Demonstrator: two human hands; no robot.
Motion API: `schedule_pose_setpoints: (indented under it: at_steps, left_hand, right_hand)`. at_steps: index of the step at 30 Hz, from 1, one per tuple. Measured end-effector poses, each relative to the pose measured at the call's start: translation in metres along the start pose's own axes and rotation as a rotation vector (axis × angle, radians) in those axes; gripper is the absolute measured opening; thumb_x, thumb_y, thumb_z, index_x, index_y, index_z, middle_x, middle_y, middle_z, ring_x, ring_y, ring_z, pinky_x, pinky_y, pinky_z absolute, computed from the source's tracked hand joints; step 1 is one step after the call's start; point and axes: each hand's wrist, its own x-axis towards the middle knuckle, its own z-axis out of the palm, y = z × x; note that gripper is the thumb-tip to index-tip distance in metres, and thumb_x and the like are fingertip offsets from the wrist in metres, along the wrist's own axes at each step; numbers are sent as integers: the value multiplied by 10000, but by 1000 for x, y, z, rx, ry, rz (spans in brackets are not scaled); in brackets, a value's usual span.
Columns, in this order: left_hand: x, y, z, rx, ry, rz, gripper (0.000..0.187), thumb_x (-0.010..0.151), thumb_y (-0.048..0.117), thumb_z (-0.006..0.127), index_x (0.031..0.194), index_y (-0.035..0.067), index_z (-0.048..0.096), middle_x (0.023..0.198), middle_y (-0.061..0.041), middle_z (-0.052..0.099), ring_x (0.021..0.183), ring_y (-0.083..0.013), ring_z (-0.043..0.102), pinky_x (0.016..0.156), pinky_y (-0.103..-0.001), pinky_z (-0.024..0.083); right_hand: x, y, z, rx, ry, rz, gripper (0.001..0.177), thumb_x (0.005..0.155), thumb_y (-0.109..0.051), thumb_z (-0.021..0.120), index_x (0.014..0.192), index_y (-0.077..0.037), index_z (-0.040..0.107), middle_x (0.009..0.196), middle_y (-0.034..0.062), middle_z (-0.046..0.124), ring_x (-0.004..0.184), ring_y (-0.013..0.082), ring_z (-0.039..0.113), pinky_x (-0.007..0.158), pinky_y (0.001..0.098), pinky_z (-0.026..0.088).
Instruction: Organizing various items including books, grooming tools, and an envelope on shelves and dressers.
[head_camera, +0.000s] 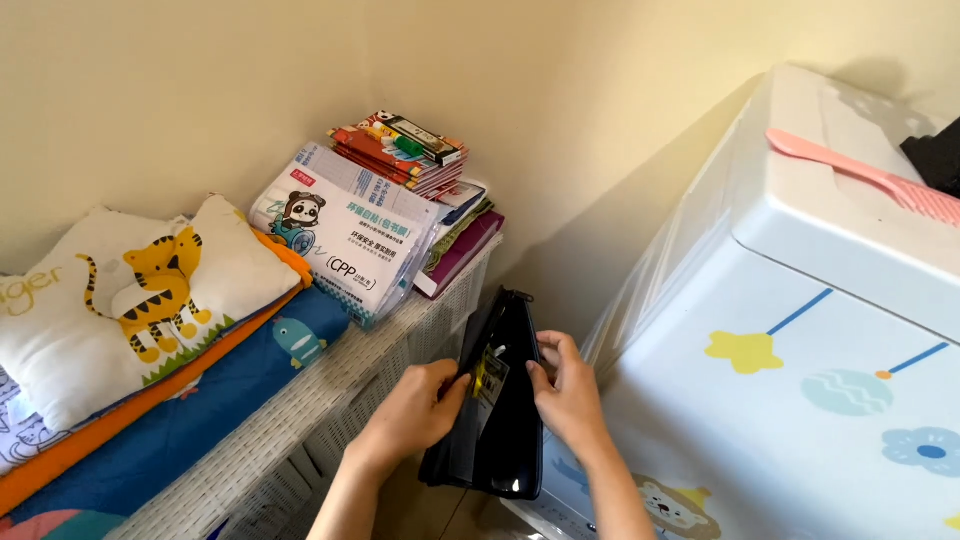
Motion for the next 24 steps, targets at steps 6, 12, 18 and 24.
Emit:
schedule_pose_setpoints:
  at_steps: [6, 12, 18, 24]
  left_hand:
    - [2, 7, -5, 13, -19, -55, 306, 948, 188, 649, 734, -29, 624, 529, -173, 552, 461, -175, 438, 462, -399, 366]
    - [15, 18, -1, 63, 56, 130, 305, 937, 171, 645, 735, -51, 588, 612, -240, 570, 480, -343, 505, 493, -436, 412]
    - [34, 41, -14, 133, 61, 268, 275, 925, 166, 650, 736, -29, 606, 660, -254, 601, 591, -418, 589, 522, -453, 433]
    - [45, 59, -22, 132, 67, 308, 281, 911, 155, 654, 729, -45, 578, 663, -267, 578, 572, -440, 575, 514, -462, 434]
  right_hand:
    - [-4, -11, 0, 4, -29, 94, 373, 927, -77, 628, 1291, -69, 549, 1143, 153, 800, 874, 253, 786, 802, 380, 591]
    - [-14, -27, 6, -547, 296, -592, 319, 760, 22, 689, 1063, -78, 677, 1247, 202, 631, 1185, 367, 595, 941, 422, 510]
    - [0, -40, -4, -688, 151, -712, 478, 792, 59, 635, 1268, 53, 667, 1218, 179, 607, 1105, 341, 587, 968, 417, 503]
    - [4, -73, -14, -513, 216, -658, 300, 842, -63, 713, 1140, -40, 737, 1021, 115, 690, 988, 319, 582, 853, 431, 478]
